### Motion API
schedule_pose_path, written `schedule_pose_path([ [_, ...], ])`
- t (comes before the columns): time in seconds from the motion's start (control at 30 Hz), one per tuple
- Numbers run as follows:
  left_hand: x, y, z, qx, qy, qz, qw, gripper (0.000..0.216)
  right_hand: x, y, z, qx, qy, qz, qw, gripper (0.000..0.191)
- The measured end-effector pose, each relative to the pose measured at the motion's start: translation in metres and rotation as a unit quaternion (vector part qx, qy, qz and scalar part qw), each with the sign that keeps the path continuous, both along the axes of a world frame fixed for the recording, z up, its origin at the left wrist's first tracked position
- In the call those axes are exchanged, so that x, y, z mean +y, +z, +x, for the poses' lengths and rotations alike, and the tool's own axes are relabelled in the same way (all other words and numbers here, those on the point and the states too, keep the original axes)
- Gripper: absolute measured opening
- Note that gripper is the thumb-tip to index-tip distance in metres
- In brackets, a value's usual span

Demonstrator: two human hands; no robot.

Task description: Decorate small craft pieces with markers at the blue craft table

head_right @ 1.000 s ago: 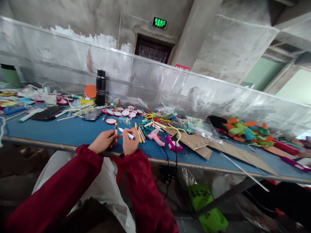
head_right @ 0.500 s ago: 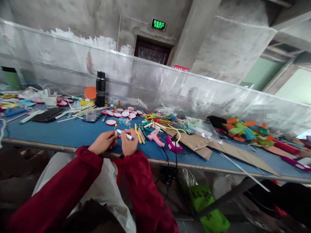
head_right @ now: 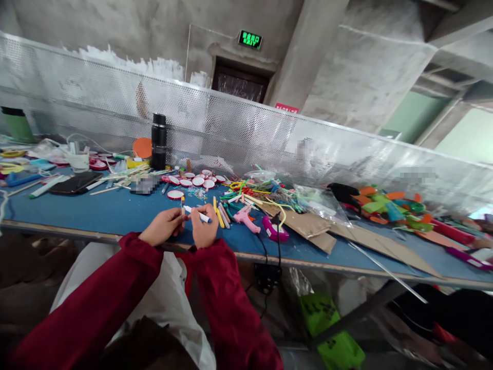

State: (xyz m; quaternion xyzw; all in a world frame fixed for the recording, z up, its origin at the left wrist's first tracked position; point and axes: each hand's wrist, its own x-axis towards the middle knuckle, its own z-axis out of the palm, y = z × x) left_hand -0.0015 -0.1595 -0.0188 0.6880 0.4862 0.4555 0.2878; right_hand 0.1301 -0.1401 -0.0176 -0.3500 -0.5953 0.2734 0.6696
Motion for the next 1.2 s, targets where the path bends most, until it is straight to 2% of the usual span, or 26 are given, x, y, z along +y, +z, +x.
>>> schedule_pose_path([
  [0.07,-0.0005,0.0005,-0.0001,0.004,0.002,0.002,1.000,0.026,0.0008,-0.0010,-0.0001,-0.003,0.016,-0.009,1.000,0.019],
  [0.23,-0.0020,0.0014,0.0001,0.005,0.008,0.001,1.000,0.026,0.0009,-0.0006,-0.0001,0.012,-0.024,-0.003,1.000,0.020],
  [0.4,-0.0018,0.0012,0.0006,0.000,0.003,-0.001,1.000,0.025,0.0015,-0.0013,-0.0001,0.003,0.016,-0.011,1.000,0.021],
  [0.57,-0.0007,-0.0002,0.0005,0.002,0.005,-0.003,1.000,0.026,0.0023,-0.0029,0.0003,0.014,-0.016,-0.002,1.000,0.021],
  [0.73,-0.0006,-0.0002,0.0004,0.006,0.001,0.001,1.000,0.025,0.0032,-0.0044,-0.0003,0.005,0.024,-0.002,1.000,0.022],
  [0.9,-0.0012,0.0010,0.0007,0.003,0.004,0.001,1.000,0.025,0.0034,-0.0046,-0.0010,0.033,-0.011,-0.003,0.999,0.020],
  [1.07,-0.0002,0.0002,0.0005,0.006,0.005,0.001,1.000,0.025,0.0047,-0.0061,-0.0001,0.005,0.014,0.002,1.000,0.021],
  [1.2,0.0003,-0.0009,0.0004,0.006,0.002,0.005,1.000,0.025,0.0030,-0.0043,0.0001,0.012,-0.016,-0.001,1.000,0.021],
])
